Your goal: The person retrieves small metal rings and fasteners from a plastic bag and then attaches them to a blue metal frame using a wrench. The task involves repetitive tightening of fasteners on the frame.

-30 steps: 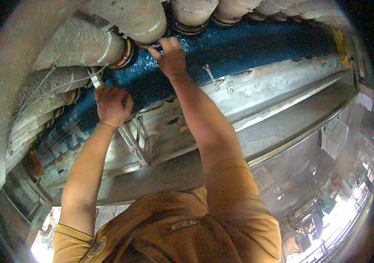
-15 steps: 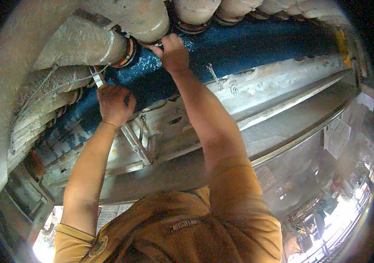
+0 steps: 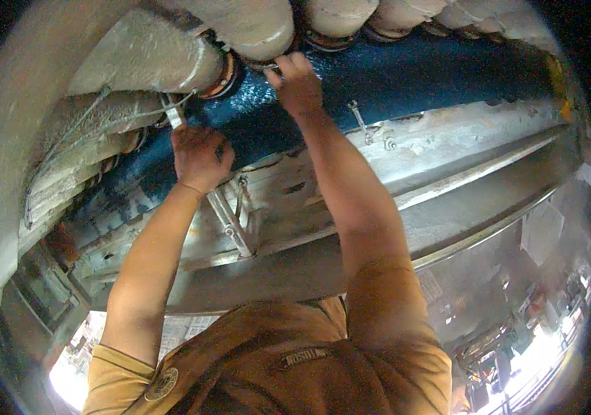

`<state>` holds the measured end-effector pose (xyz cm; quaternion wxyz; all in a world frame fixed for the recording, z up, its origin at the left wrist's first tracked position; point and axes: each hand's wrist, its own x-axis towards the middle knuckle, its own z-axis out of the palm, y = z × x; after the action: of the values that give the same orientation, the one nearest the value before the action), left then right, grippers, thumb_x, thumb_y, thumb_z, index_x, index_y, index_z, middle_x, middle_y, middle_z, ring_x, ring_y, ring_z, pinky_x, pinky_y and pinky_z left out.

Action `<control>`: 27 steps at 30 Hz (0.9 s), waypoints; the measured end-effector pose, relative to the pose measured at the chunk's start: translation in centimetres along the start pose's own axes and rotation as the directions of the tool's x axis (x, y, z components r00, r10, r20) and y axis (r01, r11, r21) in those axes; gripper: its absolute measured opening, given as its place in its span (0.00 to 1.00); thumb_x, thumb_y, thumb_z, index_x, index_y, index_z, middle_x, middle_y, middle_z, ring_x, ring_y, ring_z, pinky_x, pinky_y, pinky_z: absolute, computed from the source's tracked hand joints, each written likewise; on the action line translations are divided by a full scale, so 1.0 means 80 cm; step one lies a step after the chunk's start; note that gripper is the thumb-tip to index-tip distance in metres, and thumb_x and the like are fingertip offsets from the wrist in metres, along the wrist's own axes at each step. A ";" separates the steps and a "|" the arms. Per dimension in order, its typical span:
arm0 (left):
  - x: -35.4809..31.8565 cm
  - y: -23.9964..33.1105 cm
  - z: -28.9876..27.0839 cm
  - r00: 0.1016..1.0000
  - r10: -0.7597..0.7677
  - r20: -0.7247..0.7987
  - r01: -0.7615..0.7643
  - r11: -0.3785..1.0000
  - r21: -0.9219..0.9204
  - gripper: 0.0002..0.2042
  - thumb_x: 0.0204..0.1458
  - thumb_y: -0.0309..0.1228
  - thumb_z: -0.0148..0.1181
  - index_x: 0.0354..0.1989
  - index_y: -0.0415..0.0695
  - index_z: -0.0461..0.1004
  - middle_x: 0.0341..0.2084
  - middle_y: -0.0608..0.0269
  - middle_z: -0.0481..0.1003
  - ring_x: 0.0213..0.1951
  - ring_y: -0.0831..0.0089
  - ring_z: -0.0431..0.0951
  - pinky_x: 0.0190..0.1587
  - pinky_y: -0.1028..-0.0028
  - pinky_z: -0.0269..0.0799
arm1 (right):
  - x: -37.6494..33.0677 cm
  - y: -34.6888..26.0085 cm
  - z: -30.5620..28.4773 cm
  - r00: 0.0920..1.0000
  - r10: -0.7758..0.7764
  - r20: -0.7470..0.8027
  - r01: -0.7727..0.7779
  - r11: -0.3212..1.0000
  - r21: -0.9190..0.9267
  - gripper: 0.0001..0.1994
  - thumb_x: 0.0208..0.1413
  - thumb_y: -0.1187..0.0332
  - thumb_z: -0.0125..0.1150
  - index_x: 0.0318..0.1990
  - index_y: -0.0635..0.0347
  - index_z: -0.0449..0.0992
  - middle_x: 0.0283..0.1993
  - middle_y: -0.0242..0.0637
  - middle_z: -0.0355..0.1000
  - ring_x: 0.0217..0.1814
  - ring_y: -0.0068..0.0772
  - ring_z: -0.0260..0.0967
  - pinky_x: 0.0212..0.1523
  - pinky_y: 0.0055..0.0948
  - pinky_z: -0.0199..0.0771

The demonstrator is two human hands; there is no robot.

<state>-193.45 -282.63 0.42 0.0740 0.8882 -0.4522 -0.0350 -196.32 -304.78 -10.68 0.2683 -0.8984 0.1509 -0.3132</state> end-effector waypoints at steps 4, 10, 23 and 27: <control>0.000 -0.002 0.000 1.000 -0.011 0.009 0.011 1.000 -0.011 0.08 0.41 0.37 0.56 0.21 0.48 0.75 0.25 0.63 0.74 0.36 0.63 0.72 0.51 0.60 0.57 | 0.018 -0.001 -0.016 0.986 -0.167 0.022 0.168 0.985 -0.042 0.07 0.45 0.67 0.63 0.28 0.60 0.74 0.32 0.41 0.70 0.38 0.45 0.69 0.38 0.41 0.71; 0.001 -0.002 0.002 0.997 -0.026 0.071 0.026 1.000 -0.009 0.10 0.40 0.40 0.56 0.22 0.49 0.76 0.26 0.60 0.75 0.38 0.61 0.72 0.51 0.58 0.57 | 0.012 0.003 -0.003 1.000 0.028 -0.005 -0.028 0.999 -0.027 0.11 0.44 0.62 0.65 0.26 0.61 0.73 0.31 0.42 0.70 0.36 0.47 0.69 0.38 0.41 0.70; 0.001 -0.002 0.005 1.000 0.000 0.009 0.000 1.000 -0.020 0.08 0.41 0.37 0.55 0.20 0.47 0.74 0.24 0.64 0.73 0.36 0.66 0.71 0.52 0.62 0.57 | 0.004 -0.009 -0.004 0.994 0.108 0.031 -0.108 0.994 0.008 0.10 0.45 0.64 0.64 0.22 0.57 0.70 0.27 0.40 0.69 0.33 0.47 0.68 0.36 0.41 0.70; 0.000 -0.001 0.011 1.000 0.006 0.001 -0.006 1.000 0.023 0.07 0.40 0.36 0.55 0.21 0.48 0.74 0.24 0.64 0.74 0.36 0.66 0.72 0.52 0.62 0.57 | 0.001 -0.005 -0.007 0.993 0.118 0.006 -0.117 0.993 -0.008 0.08 0.44 0.64 0.63 0.26 0.57 0.72 0.30 0.38 0.69 0.38 0.44 0.68 0.38 0.40 0.71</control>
<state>-193.48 -282.63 -0.47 0.0637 0.8875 -0.4554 -0.0298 -196.62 -304.69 -10.04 0.2835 -0.8899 0.2038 -0.2935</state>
